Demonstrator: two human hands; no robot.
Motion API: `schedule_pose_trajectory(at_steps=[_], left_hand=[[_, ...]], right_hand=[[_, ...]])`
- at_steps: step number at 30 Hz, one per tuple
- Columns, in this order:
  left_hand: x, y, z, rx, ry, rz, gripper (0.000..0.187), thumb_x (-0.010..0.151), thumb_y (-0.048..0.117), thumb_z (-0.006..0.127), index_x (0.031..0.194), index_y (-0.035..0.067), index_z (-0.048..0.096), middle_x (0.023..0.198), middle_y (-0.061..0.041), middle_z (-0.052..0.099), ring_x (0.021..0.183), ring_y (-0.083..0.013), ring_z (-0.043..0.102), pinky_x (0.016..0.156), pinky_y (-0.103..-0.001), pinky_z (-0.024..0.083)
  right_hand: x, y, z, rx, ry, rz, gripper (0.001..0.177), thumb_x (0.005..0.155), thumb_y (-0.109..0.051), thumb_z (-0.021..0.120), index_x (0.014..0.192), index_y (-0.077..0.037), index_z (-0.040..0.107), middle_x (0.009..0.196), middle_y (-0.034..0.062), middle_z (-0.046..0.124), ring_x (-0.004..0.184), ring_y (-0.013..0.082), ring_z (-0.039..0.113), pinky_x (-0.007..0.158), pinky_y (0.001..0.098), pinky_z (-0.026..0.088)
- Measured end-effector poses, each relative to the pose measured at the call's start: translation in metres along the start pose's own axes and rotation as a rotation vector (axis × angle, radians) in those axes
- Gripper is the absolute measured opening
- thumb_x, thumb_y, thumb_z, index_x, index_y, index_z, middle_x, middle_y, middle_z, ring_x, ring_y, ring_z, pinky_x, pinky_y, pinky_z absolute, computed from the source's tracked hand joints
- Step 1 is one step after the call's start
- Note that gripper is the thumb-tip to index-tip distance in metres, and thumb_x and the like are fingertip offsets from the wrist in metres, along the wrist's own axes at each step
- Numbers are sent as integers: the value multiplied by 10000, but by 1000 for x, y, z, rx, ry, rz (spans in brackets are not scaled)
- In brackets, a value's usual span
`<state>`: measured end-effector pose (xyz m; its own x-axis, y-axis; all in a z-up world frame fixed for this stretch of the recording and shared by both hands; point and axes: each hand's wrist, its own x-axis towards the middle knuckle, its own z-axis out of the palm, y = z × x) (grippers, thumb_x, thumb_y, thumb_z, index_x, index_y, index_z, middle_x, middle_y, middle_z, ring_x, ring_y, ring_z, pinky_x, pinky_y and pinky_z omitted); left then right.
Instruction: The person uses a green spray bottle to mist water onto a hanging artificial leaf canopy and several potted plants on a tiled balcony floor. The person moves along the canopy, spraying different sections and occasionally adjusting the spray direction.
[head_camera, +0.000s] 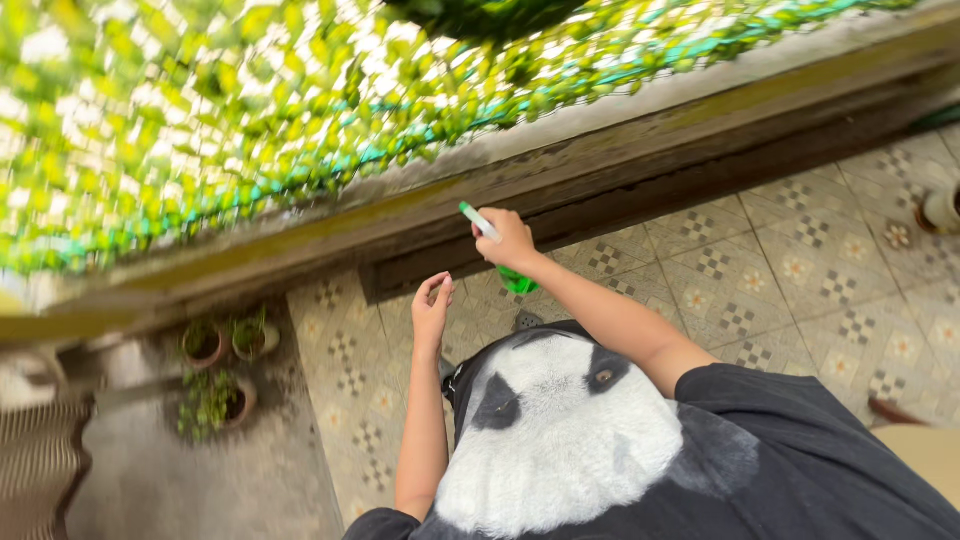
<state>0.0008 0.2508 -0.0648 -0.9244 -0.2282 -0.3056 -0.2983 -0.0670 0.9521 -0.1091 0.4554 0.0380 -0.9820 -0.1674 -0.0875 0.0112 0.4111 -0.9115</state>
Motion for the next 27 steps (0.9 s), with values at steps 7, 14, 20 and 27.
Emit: schedule_pose_trajectory(at_steps=[7,14,20,27], left_hand=[[32,29,43,71,-162,8,396,954,315,714,1252,57,692,1167,-28,705,1039,-129,666,873,-294,514],[36,37,55,127,-230,11,406,954,324,718,1249,46,698,1151,-31,712,1017,-126,650,859,-277,505],[36,28,51,122,-253,12,401,960,320,722,1244,38,701,1133,-33,711,986,-120,633,840,-275,494],[30,19,40,146,-239,-35,373,964,292,723,1238,40,703,1116,-33,708,978,-110,637,844,-265,500]], right_hand=[[-4,42,-33,-175,102,62,128,693,-166,622,808,-140,669,715,69,682,700,320,674,627,429,509],[-27,55,-80,-39,65,-40,352,678,-88,600,1024,-111,655,881,94,708,792,310,684,713,407,524],[-39,66,-87,-102,380,-552,328,701,-34,601,1028,-36,619,1053,178,647,990,406,623,901,450,506],[-42,75,-86,-17,440,-389,277,721,-33,593,995,-23,628,937,182,606,887,394,611,811,427,521]])
